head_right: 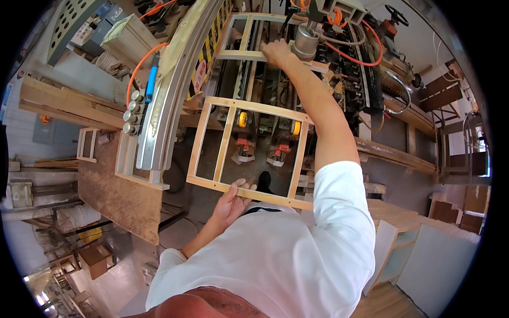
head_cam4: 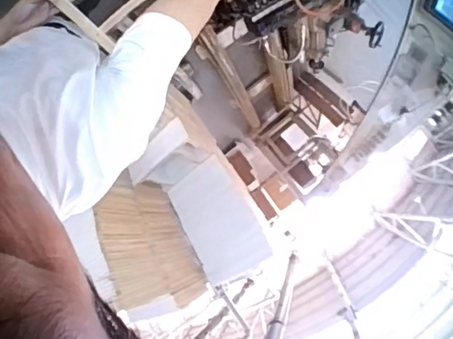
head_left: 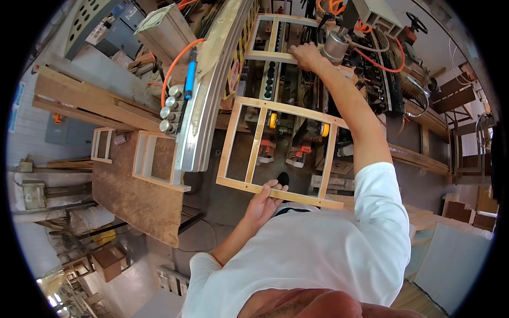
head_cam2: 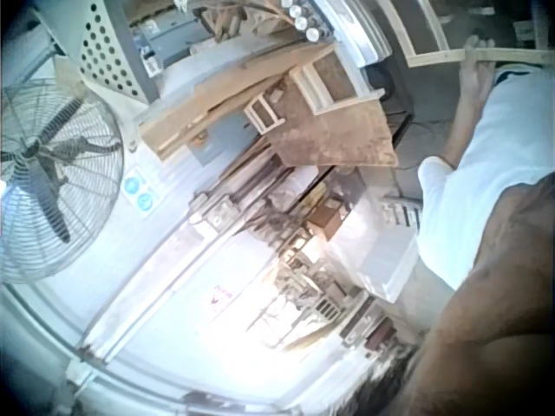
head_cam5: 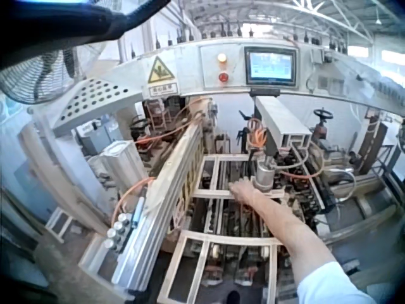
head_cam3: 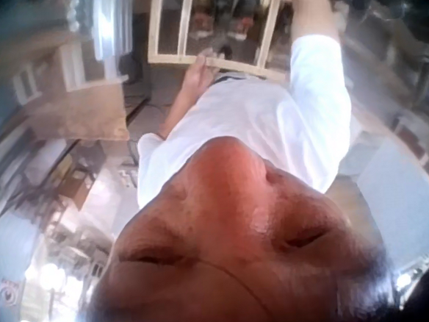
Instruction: The person repeatedly picks up rectangular wooden frames from a nearby stack and places them onto a jig on a workbench. They align the frames with the jig's guides and press down to secure them, then remove the frames and place them on a growing pile. The process is repeated continuously throughout the video.
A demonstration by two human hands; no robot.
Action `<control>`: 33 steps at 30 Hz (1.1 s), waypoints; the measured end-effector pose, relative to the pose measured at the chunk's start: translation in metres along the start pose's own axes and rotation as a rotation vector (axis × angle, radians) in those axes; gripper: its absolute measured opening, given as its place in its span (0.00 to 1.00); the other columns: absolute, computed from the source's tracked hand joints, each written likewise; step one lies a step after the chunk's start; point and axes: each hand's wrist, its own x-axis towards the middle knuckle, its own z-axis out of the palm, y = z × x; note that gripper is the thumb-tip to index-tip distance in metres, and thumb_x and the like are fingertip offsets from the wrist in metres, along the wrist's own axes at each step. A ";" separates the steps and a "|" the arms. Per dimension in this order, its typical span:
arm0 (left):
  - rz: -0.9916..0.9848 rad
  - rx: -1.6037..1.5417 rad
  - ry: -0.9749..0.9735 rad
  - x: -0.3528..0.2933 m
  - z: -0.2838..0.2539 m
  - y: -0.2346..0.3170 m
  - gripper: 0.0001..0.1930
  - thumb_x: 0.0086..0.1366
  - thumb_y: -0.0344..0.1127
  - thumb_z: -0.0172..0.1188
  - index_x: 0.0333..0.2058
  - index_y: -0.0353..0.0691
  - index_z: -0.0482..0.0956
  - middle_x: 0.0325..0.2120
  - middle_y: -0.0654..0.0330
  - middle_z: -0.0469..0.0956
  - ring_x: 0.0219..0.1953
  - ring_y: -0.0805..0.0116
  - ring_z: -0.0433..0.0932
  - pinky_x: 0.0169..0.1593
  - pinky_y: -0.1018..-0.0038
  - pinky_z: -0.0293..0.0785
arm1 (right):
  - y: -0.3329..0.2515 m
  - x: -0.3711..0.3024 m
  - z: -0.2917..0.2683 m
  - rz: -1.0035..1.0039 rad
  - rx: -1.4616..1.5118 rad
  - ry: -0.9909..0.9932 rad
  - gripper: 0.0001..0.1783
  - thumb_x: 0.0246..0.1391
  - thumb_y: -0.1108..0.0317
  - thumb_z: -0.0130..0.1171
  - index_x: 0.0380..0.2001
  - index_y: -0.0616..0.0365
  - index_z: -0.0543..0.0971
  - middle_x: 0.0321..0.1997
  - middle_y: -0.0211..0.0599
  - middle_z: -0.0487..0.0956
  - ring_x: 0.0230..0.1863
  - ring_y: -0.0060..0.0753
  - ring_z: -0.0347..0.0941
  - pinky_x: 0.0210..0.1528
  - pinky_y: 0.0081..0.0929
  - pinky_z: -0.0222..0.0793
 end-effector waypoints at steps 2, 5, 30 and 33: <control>0.038 0.017 -0.021 -0.021 -0.024 0.003 0.21 0.68 0.43 0.53 0.52 0.34 0.67 0.43 0.55 0.74 0.60 0.52 0.66 0.66 0.60 0.58 | -0.005 0.006 -0.005 0.058 0.027 -0.074 0.17 0.46 0.74 0.58 0.42 0.60 0.74 0.41 0.48 0.80 0.47 0.51 0.75 0.51 0.49 0.63; 0.078 0.097 0.019 -0.054 -0.042 0.009 0.21 0.67 0.43 0.56 0.51 0.33 0.68 0.42 0.55 0.75 0.58 0.52 0.68 0.63 0.59 0.63 | -0.023 0.012 -0.006 0.045 0.069 -0.034 0.16 0.47 0.74 0.57 0.42 0.59 0.74 0.41 0.47 0.80 0.47 0.50 0.75 0.51 0.48 0.64; 0.177 0.241 0.795 -0.011 -0.150 0.024 0.07 0.67 0.39 0.54 0.41 0.46 0.72 0.37 0.66 0.75 0.49 0.63 0.73 0.58 0.46 0.62 | -0.010 0.018 0.002 0.004 0.184 -0.011 0.17 0.42 0.75 0.59 0.40 0.57 0.77 0.43 0.43 0.80 0.49 0.47 0.76 0.48 0.46 0.66; 0.184 0.237 0.777 -0.010 -0.130 0.022 0.12 0.67 0.36 0.54 0.48 0.42 0.70 0.40 0.65 0.74 0.50 0.60 0.73 0.60 0.39 0.58 | -0.010 0.017 -0.003 -0.007 0.169 -0.023 0.16 0.41 0.75 0.60 0.38 0.56 0.79 0.43 0.42 0.81 0.48 0.46 0.76 0.49 0.46 0.66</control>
